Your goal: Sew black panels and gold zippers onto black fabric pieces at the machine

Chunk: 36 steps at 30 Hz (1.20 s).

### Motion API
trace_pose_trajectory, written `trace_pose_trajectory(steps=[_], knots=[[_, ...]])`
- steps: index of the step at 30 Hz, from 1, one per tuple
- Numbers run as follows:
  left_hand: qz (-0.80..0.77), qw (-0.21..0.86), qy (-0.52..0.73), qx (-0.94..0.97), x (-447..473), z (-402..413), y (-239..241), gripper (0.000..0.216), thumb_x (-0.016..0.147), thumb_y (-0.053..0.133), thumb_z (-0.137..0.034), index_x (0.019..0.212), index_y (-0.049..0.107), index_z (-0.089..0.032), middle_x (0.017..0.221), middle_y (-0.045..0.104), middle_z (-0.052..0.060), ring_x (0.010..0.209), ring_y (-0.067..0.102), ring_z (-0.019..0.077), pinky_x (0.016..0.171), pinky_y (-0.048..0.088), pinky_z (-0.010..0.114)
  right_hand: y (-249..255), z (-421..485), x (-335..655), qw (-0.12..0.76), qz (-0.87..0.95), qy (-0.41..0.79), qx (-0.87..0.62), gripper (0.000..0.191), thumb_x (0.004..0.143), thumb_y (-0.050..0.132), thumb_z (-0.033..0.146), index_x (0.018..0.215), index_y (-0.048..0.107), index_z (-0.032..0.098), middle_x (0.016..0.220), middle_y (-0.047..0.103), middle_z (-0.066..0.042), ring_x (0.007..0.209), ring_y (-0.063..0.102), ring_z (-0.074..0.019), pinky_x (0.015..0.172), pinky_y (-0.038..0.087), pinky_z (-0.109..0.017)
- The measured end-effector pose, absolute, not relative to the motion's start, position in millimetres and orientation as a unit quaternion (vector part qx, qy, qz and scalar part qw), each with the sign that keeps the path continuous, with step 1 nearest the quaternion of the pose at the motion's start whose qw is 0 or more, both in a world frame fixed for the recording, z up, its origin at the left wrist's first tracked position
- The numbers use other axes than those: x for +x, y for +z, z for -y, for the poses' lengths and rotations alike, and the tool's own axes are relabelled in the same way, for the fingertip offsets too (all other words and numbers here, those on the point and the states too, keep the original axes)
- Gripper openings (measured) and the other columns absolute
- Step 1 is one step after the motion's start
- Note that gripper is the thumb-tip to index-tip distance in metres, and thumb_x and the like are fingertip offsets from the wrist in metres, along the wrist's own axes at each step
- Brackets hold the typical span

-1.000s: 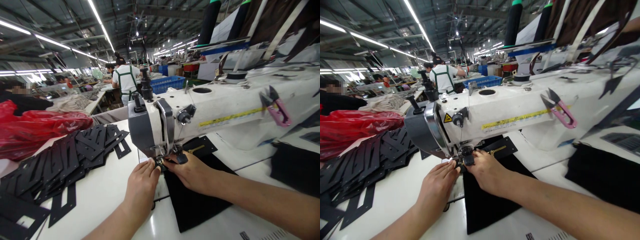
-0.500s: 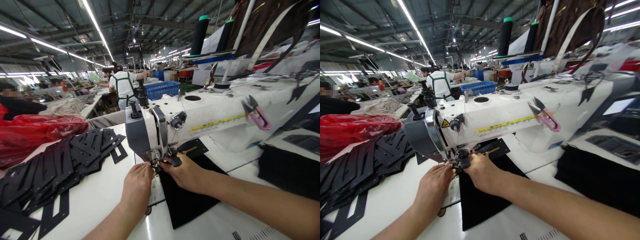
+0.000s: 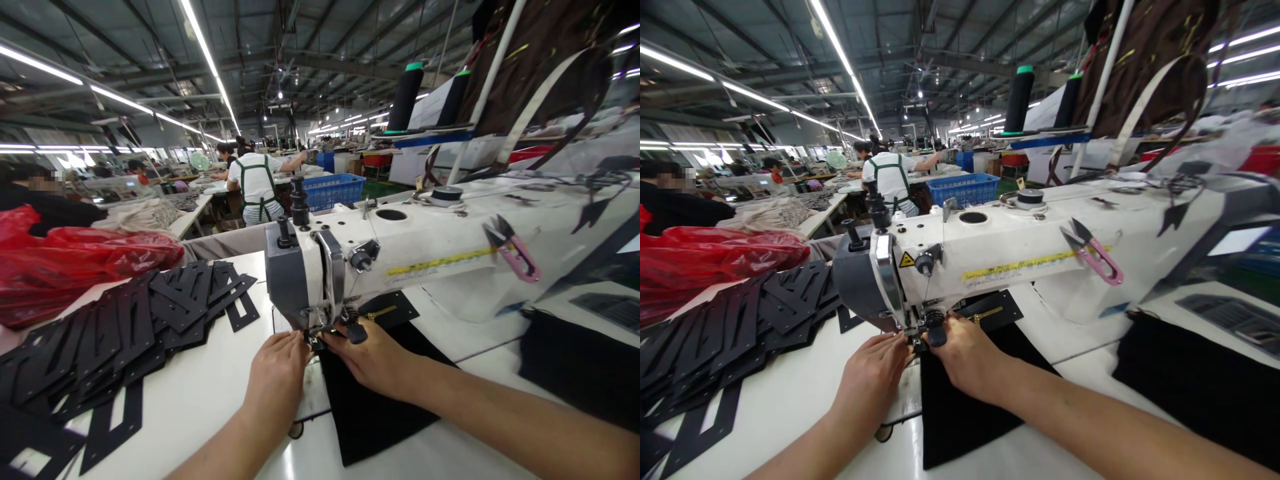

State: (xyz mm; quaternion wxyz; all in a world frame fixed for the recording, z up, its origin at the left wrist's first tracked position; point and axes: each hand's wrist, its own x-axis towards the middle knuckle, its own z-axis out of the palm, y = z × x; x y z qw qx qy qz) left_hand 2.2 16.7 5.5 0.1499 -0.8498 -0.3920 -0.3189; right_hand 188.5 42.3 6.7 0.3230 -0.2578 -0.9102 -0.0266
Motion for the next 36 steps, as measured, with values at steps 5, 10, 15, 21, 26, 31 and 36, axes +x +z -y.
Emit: trace_pose_trajectory(steps=[5, 10, 15, 21, 26, 31, 36], knots=[[0.401, 0.138, -0.318, -0.848, 2, -17, 8, 0.027, 0.094, 0.034, -0.02, 0.079, 0.055, -0.014, 0.069, 0.067, 0.008, 0.062, 0.066, 0.02, 0.066, 0.055, 0.036, 4, -44, 187, 0.337, 0.903, -0.022, -0.265, 0.026, 0.078, 0.044, 0.003, 0.094, 0.061, 0.014, 0.09, 0.065, -0.011, 0.08, 0.059, -0.0227, 0.076, 0.048, -0.035], [0.412, 0.115, -0.306, -0.85, 2, -16, 8, 0.025, 0.094, 0.036, -0.019, 0.077, 0.054, -0.015, 0.069, 0.067, 0.006, 0.063, 0.066, 0.0192, 0.068, 0.054, 0.036, 3, -44, 186, 0.358, 0.896, -0.01, -0.261, 0.024, 0.079, 0.043, 0.004, 0.09, 0.062, 0.015, 0.085, 0.064, -0.009, 0.079, 0.058, -0.0215, 0.075, 0.048, -0.034], [0.403, 0.102, -0.308, -0.856, 1, -14, 7, 0.022, 0.093, 0.037, -0.019, 0.08, 0.055, -0.015, 0.076, 0.068, 0.007, 0.068, 0.067, 0.0191, 0.071, 0.054, 0.036, 4, -39, 189, 0.372, 0.888, -0.001, -0.27, 0.025, 0.082, 0.043, 0.006, 0.099, 0.06, 0.015, 0.091, 0.064, -0.01, 0.085, 0.057, -0.0215, 0.076, 0.047, -0.034], [0.399, 0.097, -0.33, -0.85, 1, -14, 6, 0.019, 0.092, 0.038, -0.017, 0.082, 0.054, -0.017, 0.076, 0.068, 0.006, 0.068, 0.067, 0.0192, 0.069, 0.055, 0.036, 1, -37, 190, 0.348, 0.891, 0.023, -0.289, 0.025, 0.083, 0.042, 0.008, 0.098, 0.06, 0.018, 0.093, 0.064, -0.009, 0.087, 0.058, -0.0221, 0.079, 0.047, -0.037], [0.407, 0.086, -0.332, -0.847, 0, -14, 6, 0.018, 0.089, 0.04, -0.013, 0.08, 0.056, -0.018, 0.082, 0.069, 0.006, 0.073, 0.067, 0.0198, 0.071, 0.055, 0.037, 3, -35, 186, 0.283, 0.883, 0.009, -0.373, 0.021, 0.081, 0.05, 0.018, 0.098, 0.062, 0.012, 0.098, 0.064, -0.015, 0.094, 0.058, -0.029, 0.087, 0.044, -0.048], [0.383, 0.077, -0.288, -0.874, -12, 4, 17, 0.019, 0.088, 0.041, -0.014, 0.097, 0.058, -0.016, 0.102, 0.067, 0.01, 0.09, 0.065, 0.0229, 0.076, 0.054, 0.039, 3, -15, 200, 0.209, 0.899, -0.048, -0.382, 0.042, 0.083, 0.053, 0.025, 0.119, 0.051, 0.005, 0.121, 0.054, -0.021, 0.113, 0.049, -0.0309, 0.095, 0.04, -0.05], [0.328, 0.057, -0.25, -0.909, -16, 33, 15, 0.028, 0.089, 0.042, -0.018, 0.115, 0.051, -0.014, 0.114, 0.062, 0.012, 0.104, 0.059, 0.0207, 0.091, 0.047, 0.039, 2, 28, 218, 0.177, 0.918, -0.131, -0.328, 0.062, 0.082, 0.052, 0.037, 0.129, 0.039, -0.002, 0.132, 0.041, -0.024, 0.122, 0.041, -0.0313, 0.091, 0.047, -0.044]])
